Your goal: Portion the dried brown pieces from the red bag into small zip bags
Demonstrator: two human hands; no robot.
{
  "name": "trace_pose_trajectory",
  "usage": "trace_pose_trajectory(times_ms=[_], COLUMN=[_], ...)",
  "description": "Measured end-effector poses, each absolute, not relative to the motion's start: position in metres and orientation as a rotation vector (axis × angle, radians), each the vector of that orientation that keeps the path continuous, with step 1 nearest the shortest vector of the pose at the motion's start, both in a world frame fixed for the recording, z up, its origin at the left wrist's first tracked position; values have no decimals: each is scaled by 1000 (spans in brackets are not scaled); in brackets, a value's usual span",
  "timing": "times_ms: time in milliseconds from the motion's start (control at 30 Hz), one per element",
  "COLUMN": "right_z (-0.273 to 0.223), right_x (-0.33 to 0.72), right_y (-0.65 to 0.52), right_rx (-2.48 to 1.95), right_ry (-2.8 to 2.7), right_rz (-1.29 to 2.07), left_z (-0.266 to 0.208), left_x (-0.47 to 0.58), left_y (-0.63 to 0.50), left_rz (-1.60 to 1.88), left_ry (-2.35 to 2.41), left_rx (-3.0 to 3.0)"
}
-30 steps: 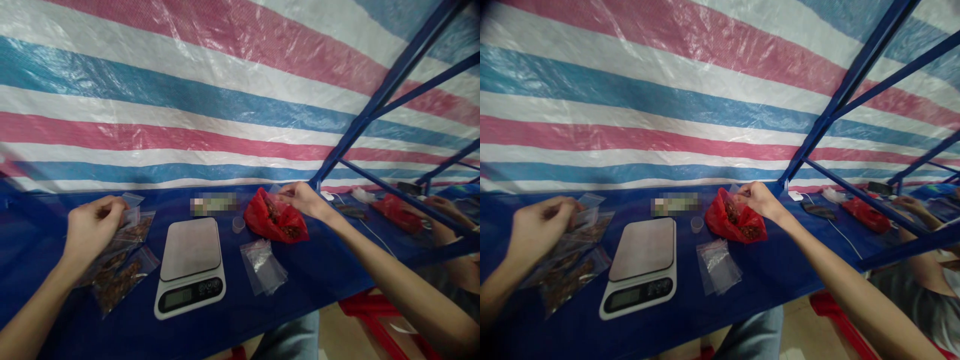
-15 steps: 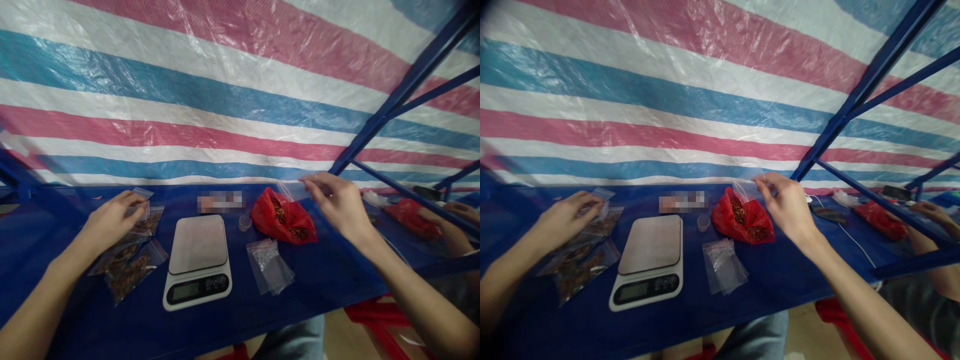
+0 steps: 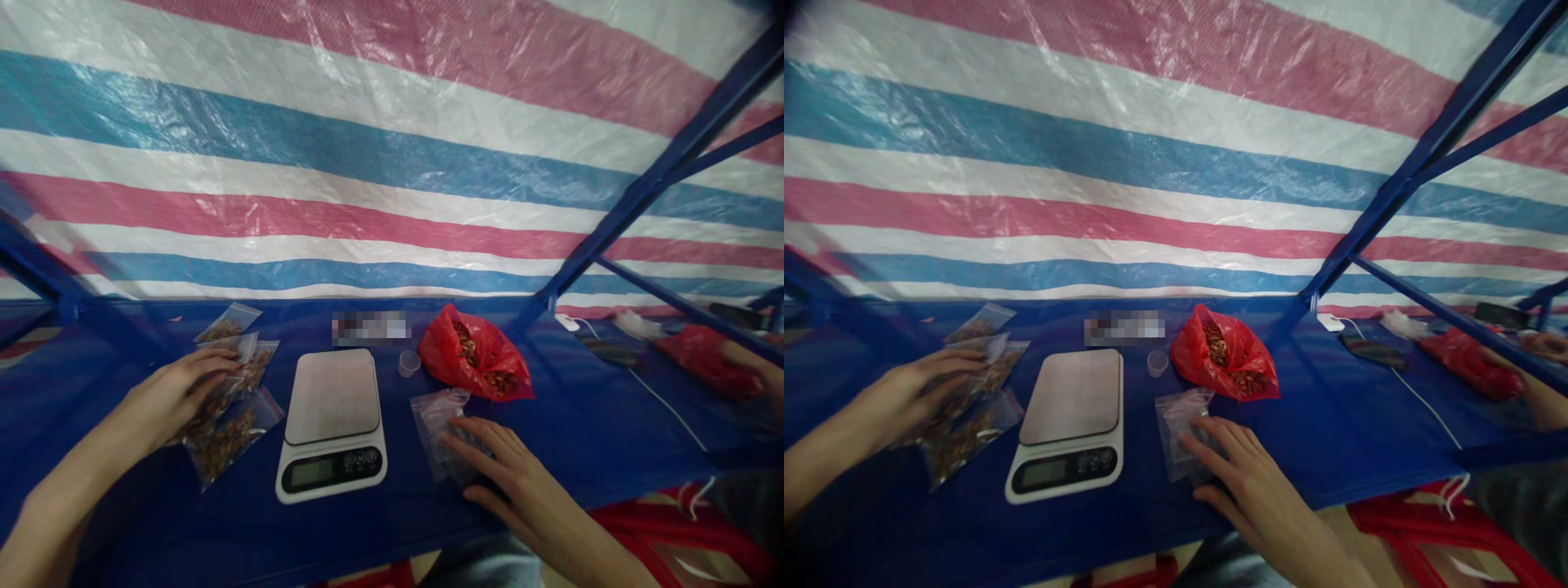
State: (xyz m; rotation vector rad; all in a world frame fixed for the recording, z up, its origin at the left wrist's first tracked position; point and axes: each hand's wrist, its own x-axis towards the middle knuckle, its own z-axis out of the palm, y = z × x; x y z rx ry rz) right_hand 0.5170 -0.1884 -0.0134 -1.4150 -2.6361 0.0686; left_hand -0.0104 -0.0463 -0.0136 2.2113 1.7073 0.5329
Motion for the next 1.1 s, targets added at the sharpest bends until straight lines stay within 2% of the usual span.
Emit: trace_pose_trajectory(times_ms=[167, 400, 567, 667, 767, 900, 967, 1100], right_z=[-8, 6, 18, 38, 74, 126, 145, 166], right_x=[511, 509, 507, 496, 470, 424, 407, 393], right_y=[-179, -172, -172, -165, -137, -70, -37, 4], right_rx=[-1337, -1176, -1075, -1020, -1014, -926, -791, -690], right_ry=[-2505, -2313, -2214, -2099, -2019, -1902, -1951, -1884], right_rz=[44, -42, -48, -5, 171, 526, 756, 1010], left_z=[-12, -4, 31, 65, 102, 138, 146, 152], left_x=[-7, 3, 15, 37, 79, 144, 166, 178], left_y=[-44, -44, -53, -61, -61, -42, -27, -2], left_rz=[465, 519, 681, 945, 1125, 1091, 1100, 1169], left_ry=[1870, 1857, 2014, 2062, 1671, 1083, 917, 801], left_rx=[2223, 2322, 2268, 2137, 2124, 2137, 2096, 2011])
